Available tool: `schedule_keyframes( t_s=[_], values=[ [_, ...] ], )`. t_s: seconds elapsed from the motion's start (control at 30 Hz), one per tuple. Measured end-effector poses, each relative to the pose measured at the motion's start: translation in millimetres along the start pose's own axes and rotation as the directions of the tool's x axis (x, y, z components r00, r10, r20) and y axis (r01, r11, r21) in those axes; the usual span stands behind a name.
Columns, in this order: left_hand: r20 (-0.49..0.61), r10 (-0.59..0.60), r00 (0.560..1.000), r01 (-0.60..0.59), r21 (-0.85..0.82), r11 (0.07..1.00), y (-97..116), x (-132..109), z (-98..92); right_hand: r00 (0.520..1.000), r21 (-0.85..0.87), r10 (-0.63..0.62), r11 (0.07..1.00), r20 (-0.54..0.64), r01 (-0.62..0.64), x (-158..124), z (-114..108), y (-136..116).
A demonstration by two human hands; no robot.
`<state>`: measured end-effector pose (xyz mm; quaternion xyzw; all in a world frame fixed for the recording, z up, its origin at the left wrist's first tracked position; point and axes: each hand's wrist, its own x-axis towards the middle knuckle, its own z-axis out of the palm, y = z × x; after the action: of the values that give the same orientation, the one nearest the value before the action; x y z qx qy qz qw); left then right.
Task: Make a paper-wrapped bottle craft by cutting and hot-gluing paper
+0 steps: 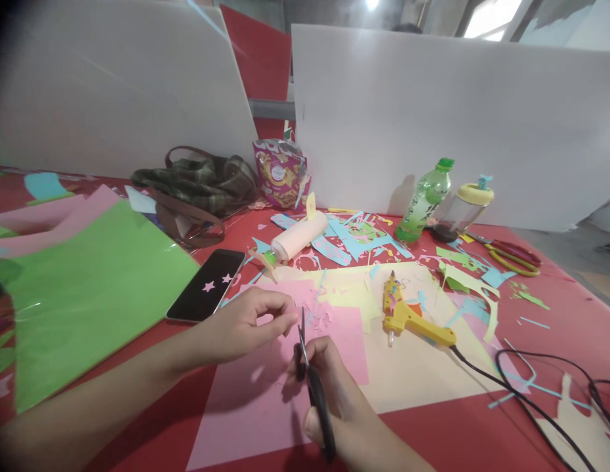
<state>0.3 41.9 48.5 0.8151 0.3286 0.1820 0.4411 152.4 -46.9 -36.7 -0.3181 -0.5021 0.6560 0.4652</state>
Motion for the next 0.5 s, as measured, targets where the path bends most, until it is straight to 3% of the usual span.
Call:
schedule_keyframes(
  t_s=[0.5],
  values=[
    [0.033, 0.006, 0.999, -0.005, -0.015, 1.0, -1.2, 0.2, 1.2, 1.0, 0.013, -0.016, 1.0, 0.001, 0.016, 0.7, 2.6, -9.0]
  ],
)
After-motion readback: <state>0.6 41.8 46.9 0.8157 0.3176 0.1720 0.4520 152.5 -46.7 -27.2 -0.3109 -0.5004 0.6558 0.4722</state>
